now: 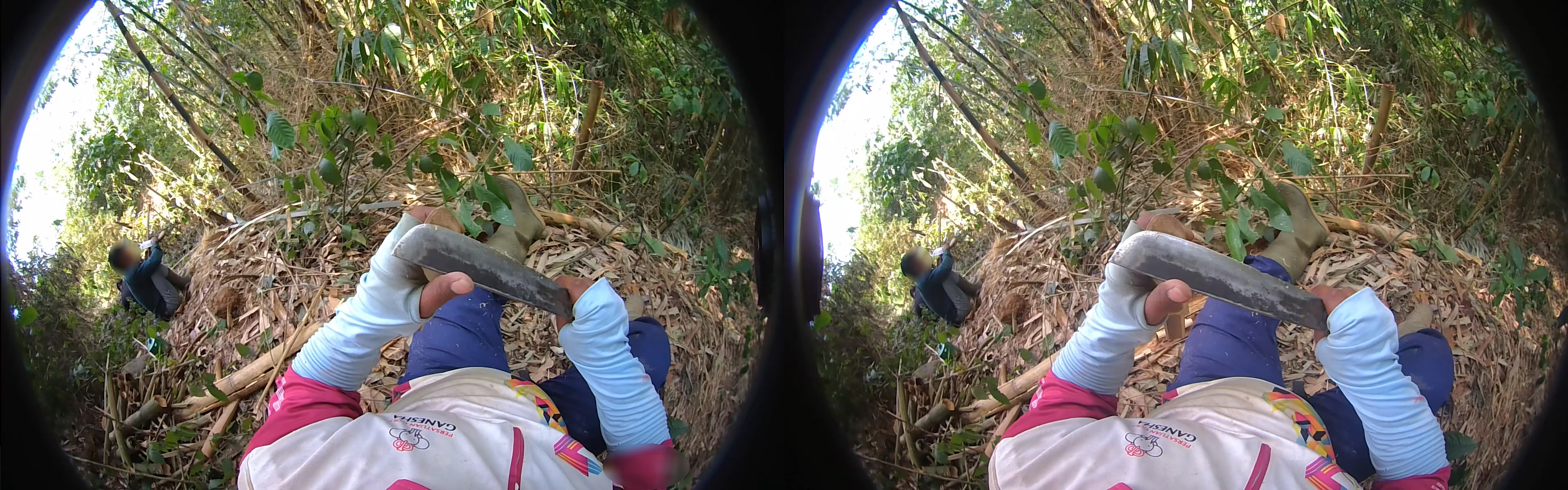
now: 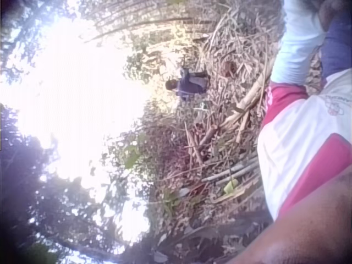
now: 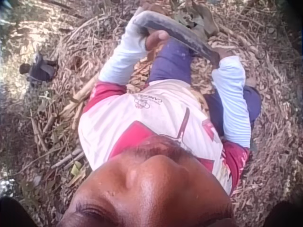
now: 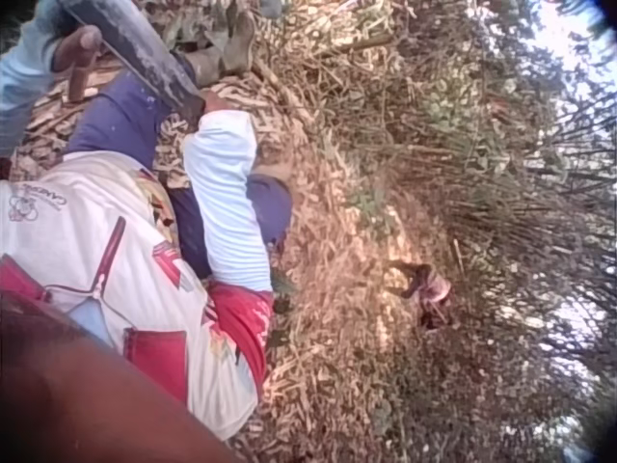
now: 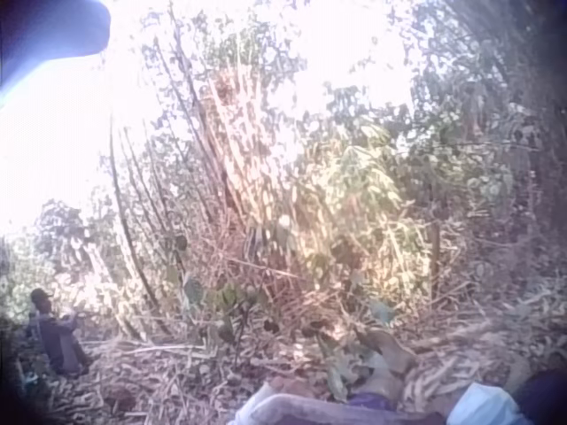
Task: The person sits on the forest floor and uses a large machete to split and carve a piece of bamboo. They repeatedly strike the bamboo to split it lengthwise and then scrape the inner surface to smooth it. Another person is visible in the background also working with bamboo.
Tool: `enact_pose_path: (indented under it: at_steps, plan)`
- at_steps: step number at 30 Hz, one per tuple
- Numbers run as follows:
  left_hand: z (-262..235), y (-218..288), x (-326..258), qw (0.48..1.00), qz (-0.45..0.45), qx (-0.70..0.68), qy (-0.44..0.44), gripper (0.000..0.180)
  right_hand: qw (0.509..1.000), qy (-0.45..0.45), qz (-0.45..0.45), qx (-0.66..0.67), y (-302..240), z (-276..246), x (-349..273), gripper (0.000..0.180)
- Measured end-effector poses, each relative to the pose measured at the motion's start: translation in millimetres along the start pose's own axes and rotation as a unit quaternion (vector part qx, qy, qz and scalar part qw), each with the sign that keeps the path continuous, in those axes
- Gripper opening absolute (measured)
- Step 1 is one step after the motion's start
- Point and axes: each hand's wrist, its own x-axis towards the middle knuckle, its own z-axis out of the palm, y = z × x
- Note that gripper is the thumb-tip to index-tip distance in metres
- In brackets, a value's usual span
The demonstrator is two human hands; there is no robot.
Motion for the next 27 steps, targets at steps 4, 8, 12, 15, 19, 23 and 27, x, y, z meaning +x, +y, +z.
enact_pose_path:
  at_steps: [4, 8, 12, 15, 19, 23, 27]
  plan:
    - [-2, 0, 2, 1.000, -0.011, 0.013, 0.005, 0.060, 0.998, -0.064, 0.024, 0.011, 1, -4, 3, 0.035]
    - [-2, 7, 0, 1.000, -0.024, -0.002, 0.006, 0.066, 0.995, -0.098, 0.035, 0.008, -16, -18, 6, 0.033]
    - [-3, 3, 1, 1.000, -0.005, 0.025, 0.004, 0.066, 0.991, -0.123, 0.050, 0.014, -8, -13, 10, 0.029]
    - [-8, -3, 1, 0.997, 0.039, 0.058, -0.026, 0.049, 0.987, -0.142, 0.075, 0.029, -4, -9, 9, 0.026]
    - [-7, -7, 4, 0.994, 0.072, 0.070, -0.040, 0.041, 0.998, -0.030, 0.042, 0.027, 1, 3, -2, 0.024]
    - [0, -10, 2, 0.999, 0.036, 0.036, -0.014, 0.039, 0.998, -0.004, 0.050, 0.038, -3, 3, -4, 0.025]
    - [12, -13, 0, 0.996, -0.037, -0.083, 0.023, 0.038, 0.998, -0.014, 0.061, 0.016, -5, 2, -2, 0.027]
